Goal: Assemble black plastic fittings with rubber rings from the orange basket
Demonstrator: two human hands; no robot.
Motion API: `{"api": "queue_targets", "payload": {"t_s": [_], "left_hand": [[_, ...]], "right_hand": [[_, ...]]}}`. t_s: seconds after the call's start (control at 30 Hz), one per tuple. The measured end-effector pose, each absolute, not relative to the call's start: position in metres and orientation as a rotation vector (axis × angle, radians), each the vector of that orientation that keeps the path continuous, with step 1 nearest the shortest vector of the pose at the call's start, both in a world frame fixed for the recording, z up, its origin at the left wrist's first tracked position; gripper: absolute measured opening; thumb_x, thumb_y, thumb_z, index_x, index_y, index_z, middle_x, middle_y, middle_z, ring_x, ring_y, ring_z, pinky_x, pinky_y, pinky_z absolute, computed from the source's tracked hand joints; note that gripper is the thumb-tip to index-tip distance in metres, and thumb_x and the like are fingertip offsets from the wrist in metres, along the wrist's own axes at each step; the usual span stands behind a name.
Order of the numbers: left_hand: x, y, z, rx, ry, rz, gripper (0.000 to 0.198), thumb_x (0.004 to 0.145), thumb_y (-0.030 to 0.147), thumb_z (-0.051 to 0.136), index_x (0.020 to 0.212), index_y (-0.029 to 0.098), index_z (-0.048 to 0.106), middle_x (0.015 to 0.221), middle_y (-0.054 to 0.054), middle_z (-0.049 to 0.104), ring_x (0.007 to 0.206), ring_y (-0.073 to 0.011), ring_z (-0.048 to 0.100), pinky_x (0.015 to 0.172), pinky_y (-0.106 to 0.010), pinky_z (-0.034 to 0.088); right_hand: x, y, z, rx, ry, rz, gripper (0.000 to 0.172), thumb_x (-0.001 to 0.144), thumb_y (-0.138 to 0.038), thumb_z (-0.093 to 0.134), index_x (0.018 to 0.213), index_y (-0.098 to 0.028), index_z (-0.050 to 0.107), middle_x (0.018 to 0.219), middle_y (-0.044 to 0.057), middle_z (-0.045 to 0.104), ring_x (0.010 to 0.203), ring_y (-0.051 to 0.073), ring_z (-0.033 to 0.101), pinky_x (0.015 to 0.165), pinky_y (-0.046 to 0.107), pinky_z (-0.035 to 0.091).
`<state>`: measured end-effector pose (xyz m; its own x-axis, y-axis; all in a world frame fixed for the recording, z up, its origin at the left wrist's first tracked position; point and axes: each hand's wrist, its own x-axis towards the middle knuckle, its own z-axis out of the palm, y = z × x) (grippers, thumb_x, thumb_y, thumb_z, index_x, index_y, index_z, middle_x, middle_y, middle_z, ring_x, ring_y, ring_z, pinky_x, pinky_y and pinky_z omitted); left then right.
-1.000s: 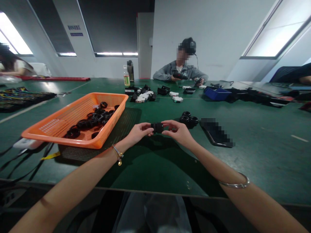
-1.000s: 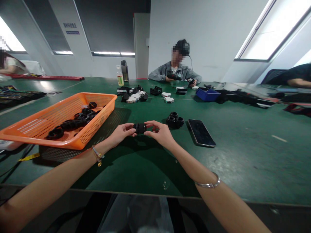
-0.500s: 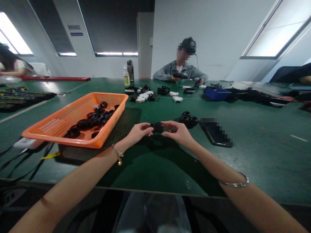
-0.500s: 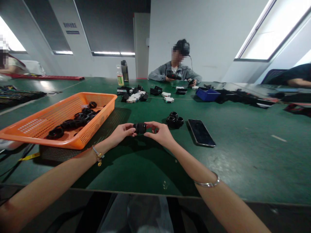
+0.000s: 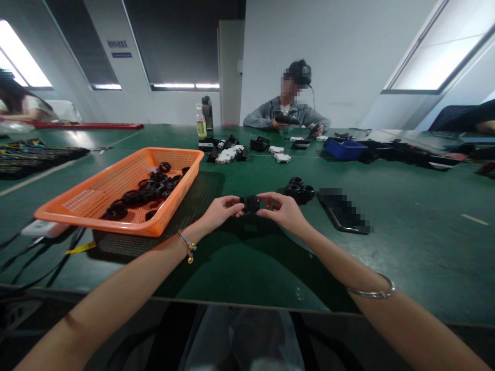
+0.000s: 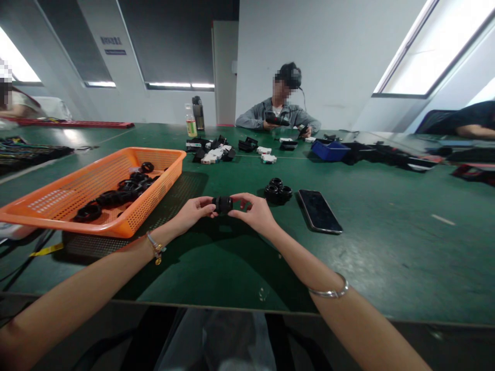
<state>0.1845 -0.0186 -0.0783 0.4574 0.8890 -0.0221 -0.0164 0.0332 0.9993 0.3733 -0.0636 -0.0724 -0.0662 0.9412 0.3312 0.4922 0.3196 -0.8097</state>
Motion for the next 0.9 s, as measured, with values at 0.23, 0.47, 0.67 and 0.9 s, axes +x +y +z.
{"api": "queue_targets", "payload": {"t_s": [0.23, 0.47, 0.67, 0.9], "left_hand": [[0.1844, -0.0174, -0.0794, 1.389, 0.842, 0.845, 0.026, 0.063, 0.021, 0.07, 0.084, 0.009, 0.061, 0.065, 0.0, 0.062, 0.057, -0.0074, 0.057, 0.063, -0.022, 0.046], [0.1854, -0.0181, -0.0792, 1.379, 0.827, 0.85, 0.024, 0.064, 0.021, 0.069, 0.082, 0.01, 0.058, 0.067, 0.002, 0.06, 0.054, -0.0057, 0.055, 0.059, -0.02, 0.045], [0.1852, -0.0165, -0.0806, 1.416, 0.818, 0.835, 0.026, 0.064, 0.023, 0.069, 0.084, 0.01, 0.057, 0.066, 0.002, 0.059, 0.056, -0.0072, 0.056, 0.058, -0.021, 0.045], [0.1853, -0.0162, -0.082, 1.42, 0.821, 0.831, 0.026, 0.066, 0.023, 0.068, 0.086, 0.01, 0.057, 0.07, 0.001, 0.06, 0.057, -0.0073, 0.056, 0.06, -0.022, 0.045]], "right_hand": [[0.3715, -0.0645, -0.0722, -1.229, -1.637, 0.713, 0.042, 0.057, -0.03, 0.07, 0.098, -0.019, 0.063, 0.079, 0.002, 0.066, 0.059, 0.012, 0.05, 0.057, 0.027, 0.042], [0.3715, -0.066, -0.0705, -1.278, -1.661, 0.673, 0.038, 0.06, -0.034, 0.069, 0.094, -0.018, 0.066, 0.076, 0.002, 0.067, 0.056, 0.012, 0.05, 0.055, 0.027, 0.041], [0.3733, -0.0649, -0.0716, -1.27, -1.699, 0.649, 0.041, 0.058, -0.03, 0.07, 0.097, -0.019, 0.066, 0.078, 0.003, 0.068, 0.056, 0.012, 0.05, 0.053, 0.026, 0.04], [0.3736, -0.0654, -0.0714, -1.278, -1.712, 0.648, 0.041, 0.059, -0.029, 0.069, 0.098, -0.019, 0.066, 0.079, 0.003, 0.068, 0.058, 0.013, 0.051, 0.055, 0.027, 0.041]]}}
